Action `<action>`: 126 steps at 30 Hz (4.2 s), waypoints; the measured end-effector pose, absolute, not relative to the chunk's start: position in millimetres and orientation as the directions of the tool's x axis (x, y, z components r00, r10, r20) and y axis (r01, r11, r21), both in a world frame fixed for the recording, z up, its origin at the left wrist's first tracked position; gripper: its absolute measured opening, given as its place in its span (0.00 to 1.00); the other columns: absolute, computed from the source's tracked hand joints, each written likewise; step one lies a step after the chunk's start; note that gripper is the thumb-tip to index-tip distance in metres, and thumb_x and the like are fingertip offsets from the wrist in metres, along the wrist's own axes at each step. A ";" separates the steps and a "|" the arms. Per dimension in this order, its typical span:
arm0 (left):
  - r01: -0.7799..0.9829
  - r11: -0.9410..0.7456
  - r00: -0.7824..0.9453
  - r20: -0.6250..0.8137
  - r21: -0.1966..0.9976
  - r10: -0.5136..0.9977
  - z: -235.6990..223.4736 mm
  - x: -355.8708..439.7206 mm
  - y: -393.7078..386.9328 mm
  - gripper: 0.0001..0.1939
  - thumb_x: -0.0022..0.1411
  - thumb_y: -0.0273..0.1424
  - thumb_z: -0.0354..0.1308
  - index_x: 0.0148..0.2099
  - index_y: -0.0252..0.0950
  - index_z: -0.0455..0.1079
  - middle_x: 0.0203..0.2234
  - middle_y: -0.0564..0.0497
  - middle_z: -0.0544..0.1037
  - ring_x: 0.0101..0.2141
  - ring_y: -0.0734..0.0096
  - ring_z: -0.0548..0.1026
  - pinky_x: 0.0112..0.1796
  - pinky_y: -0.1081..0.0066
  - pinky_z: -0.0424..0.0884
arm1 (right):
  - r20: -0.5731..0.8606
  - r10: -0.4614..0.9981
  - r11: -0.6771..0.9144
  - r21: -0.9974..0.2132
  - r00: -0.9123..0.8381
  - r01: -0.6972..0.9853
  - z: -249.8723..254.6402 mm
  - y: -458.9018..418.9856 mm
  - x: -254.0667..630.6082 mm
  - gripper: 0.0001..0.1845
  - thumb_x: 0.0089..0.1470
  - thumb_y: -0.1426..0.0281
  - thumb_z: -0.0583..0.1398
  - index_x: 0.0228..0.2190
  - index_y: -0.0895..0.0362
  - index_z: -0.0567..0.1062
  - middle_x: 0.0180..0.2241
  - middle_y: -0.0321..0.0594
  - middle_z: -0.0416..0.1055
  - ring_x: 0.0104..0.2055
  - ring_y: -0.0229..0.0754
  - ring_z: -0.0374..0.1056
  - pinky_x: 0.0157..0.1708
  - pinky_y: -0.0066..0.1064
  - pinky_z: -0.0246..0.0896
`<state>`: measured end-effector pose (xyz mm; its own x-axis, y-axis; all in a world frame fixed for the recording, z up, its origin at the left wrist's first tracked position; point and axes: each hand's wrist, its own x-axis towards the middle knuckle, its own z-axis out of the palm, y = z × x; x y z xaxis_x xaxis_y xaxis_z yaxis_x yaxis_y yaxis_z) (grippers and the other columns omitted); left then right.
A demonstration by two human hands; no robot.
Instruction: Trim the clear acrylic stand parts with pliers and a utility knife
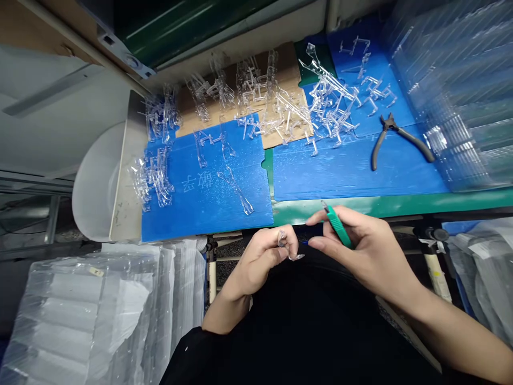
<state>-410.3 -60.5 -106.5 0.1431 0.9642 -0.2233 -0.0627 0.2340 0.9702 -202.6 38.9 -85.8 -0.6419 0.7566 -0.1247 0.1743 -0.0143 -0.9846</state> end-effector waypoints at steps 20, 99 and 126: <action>-0.009 0.135 0.031 -0.134 0.991 0.990 -110.3 -410.7 -64.5 0.11 0.72 0.36 0.55 0.38 0.36 0.73 0.28 0.52 0.69 0.31 0.67 0.64 0.36 0.65 0.57 | -0.241 0.780 -0.298 -0.955 -0.577 -0.004 -99.0 45.7 -221.3 0.25 0.63 0.53 0.70 0.25 0.55 0.70 0.19 0.27 0.57 0.20 0.31 0.49 0.21 0.29 0.44; 0.747 -0.358 0.054 0.484 0.560 0.873 -109.0 -418.2 -55.4 0.05 0.78 0.32 0.55 0.45 0.41 0.72 0.30 0.52 0.76 0.32 0.65 0.70 0.45 0.59 0.54 | 0.298 0.613 0.769 -0.438 -0.731 0.466 -78.2 14.4 -170.1 0.13 0.78 0.64 0.56 0.52 0.56 0.77 0.31 0.35 0.74 0.23 0.37 0.66 0.23 0.36 0.48; 0.818 -0.334 0.120 0.429 0.469 0.895 -104.6 -410.1 -61.8 0.05 0.75 0.25 0.59 0.45 0.41 0.73 0.30 0.53 0.78 0.32 0.65 0.71 0.43 0.60 0.50 | 0.280 0.730 0.683 -0.327 -0.623 0.653 -82.2 27.4 -175.5 0.17 0.78 0.62 0.54 0.46 0.56 0.81 0.31 0.39 0.77 0.26 0.40 0.70 0.22 0.38 0.47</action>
